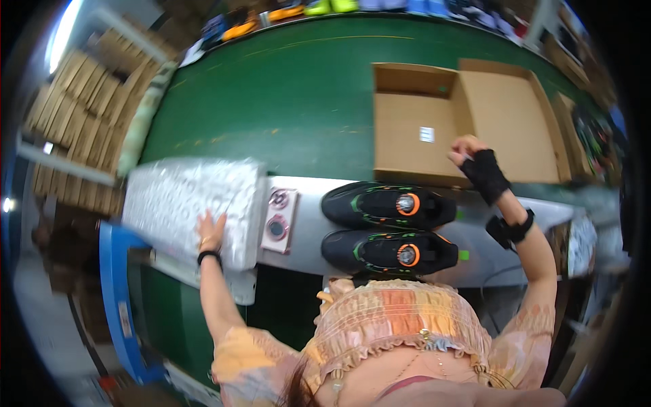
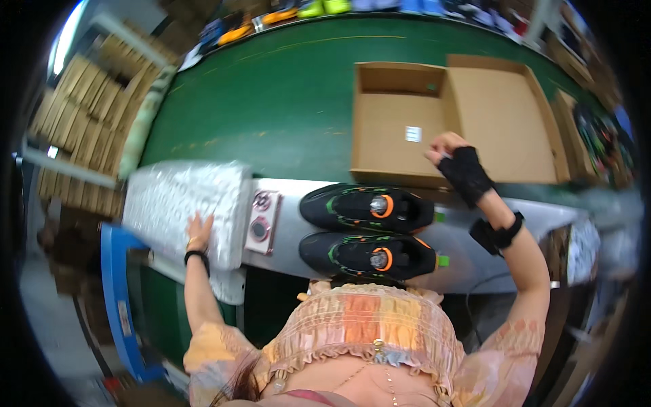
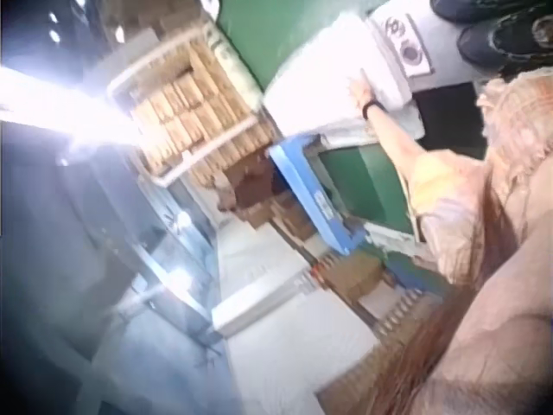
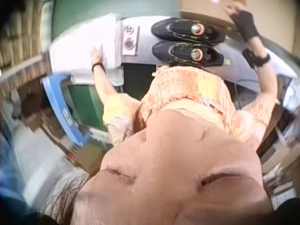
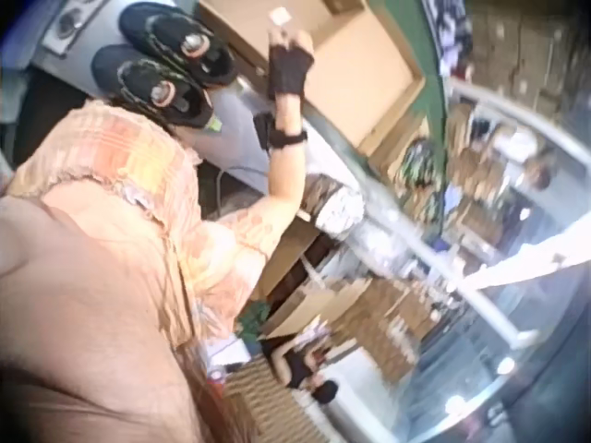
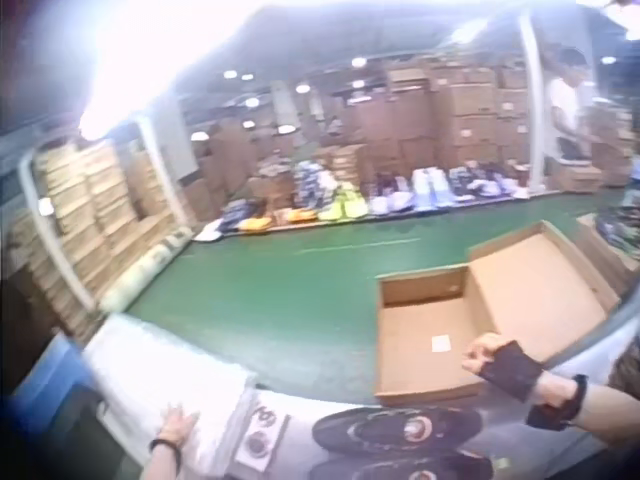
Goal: Packing pairs of shoes into boxes using tissue paper.
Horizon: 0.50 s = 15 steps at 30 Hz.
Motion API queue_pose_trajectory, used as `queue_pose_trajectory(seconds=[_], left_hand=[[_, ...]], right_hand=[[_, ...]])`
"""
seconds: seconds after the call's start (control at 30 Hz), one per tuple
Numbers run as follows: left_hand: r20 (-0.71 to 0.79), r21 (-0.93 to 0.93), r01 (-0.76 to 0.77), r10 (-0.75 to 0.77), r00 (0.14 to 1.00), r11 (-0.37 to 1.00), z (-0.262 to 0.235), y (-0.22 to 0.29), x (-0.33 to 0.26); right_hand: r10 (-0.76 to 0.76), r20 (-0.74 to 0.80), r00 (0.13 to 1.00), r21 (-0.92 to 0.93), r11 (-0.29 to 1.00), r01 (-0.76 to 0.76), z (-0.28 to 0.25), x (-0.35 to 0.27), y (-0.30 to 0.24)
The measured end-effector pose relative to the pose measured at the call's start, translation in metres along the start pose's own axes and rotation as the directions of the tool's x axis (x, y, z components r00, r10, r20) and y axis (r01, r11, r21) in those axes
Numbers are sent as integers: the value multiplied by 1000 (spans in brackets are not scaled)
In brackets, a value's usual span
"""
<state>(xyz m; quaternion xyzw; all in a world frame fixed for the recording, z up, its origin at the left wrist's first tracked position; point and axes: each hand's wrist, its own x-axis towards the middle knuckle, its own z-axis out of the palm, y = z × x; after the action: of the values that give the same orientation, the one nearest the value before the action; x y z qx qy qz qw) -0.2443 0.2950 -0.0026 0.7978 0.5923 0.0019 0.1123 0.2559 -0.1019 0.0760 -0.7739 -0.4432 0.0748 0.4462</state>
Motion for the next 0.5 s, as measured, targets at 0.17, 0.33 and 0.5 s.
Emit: queue_pose_trajectory(seconds=[0.17,0.33,0.5], left_hand=[[-216,169,78,-41,976,983,7,21,10],[-546,33,154,-111,831,988,-17,-1,19],[-828,-324,-62,-252,502,944,-135,53,24]], right_hand=[[165,29,986,8,986,-165,-8,-16,-15],[105,35,994,0,994,-105,-19,-26,-14],[235,132,963,212,942,-259,-46,-36,-19]])
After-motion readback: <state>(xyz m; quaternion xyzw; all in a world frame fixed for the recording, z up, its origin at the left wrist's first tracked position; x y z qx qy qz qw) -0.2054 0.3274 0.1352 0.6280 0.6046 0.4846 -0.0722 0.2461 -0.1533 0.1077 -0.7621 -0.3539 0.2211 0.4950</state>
